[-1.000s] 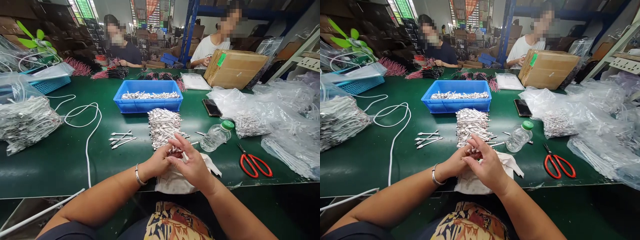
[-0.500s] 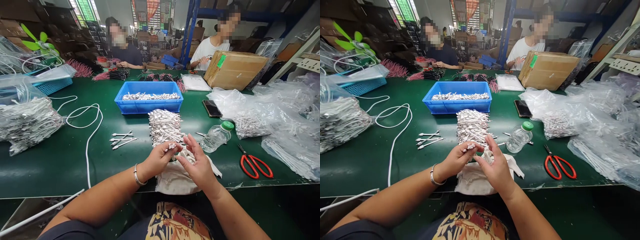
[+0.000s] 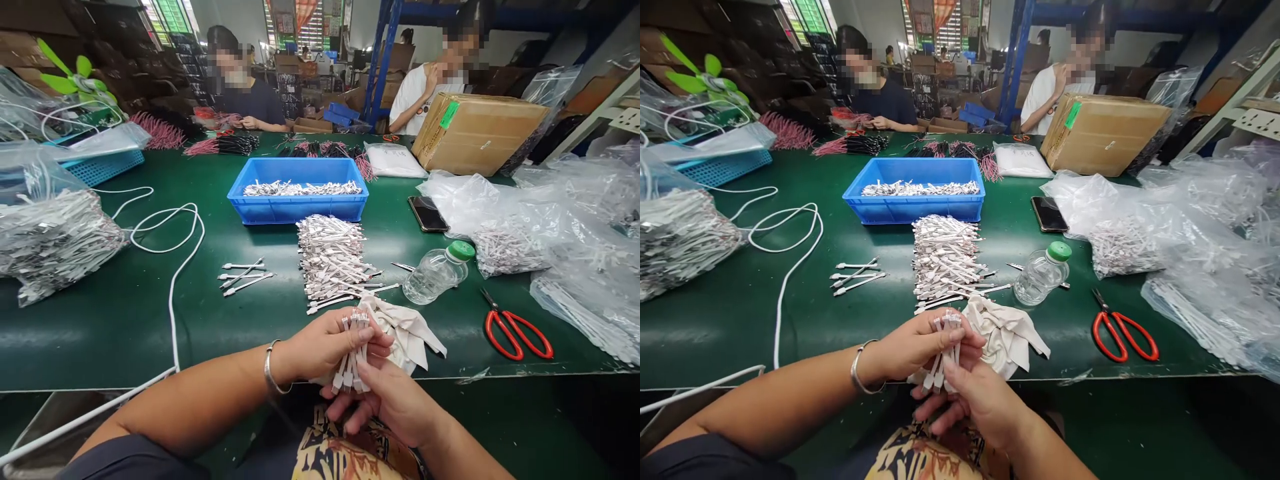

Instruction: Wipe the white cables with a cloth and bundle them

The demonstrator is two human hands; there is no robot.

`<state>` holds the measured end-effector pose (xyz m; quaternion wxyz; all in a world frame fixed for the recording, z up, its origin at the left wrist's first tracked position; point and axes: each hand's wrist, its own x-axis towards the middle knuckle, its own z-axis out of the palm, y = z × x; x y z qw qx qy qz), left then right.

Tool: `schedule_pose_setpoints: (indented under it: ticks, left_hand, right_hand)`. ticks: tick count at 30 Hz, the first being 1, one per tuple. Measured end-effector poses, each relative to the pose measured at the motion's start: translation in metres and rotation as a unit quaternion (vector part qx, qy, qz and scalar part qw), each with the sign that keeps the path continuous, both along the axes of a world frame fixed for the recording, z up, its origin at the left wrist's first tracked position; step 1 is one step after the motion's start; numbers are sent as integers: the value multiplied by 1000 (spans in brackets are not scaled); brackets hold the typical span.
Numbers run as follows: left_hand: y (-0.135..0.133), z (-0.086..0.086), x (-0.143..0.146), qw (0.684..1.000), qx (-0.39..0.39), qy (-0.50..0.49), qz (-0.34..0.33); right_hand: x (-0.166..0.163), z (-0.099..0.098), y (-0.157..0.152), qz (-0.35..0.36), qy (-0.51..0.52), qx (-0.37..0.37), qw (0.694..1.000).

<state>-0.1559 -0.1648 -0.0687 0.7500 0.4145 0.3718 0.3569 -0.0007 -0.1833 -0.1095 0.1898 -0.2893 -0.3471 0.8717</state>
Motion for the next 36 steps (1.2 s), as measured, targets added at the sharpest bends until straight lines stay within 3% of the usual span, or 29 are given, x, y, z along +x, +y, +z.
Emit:
schedule_pose_setpoints:
  ticks: [4,11,21,29,33,36]
  left_hand:
    - [1,-14,5,993,-87,-76,22]
    - [2,-20,6,988,-134,-59,56]
    - [7,-28,-6,989,-108,-102,-3]
    - [9,-28,-6,985,-121,-122,-2]
    - [9,-24,-5,984,-122,-121,-35]
    - [11,-20,-2,985,-126,-120,3]
  right_hand:
    - [-1,-10,-6,12,79,-49,996]
    - [-10,-14,-12,-27,91,-129,987]
    - [-8,-13,-11,-89,73,-136,984]
    - [-9,-11,-13,-121,39,-115,985]
    - [-8,-9,-13,-129,16,-105,986]
    - [-8,-7,-13,-143,9,-96,985]
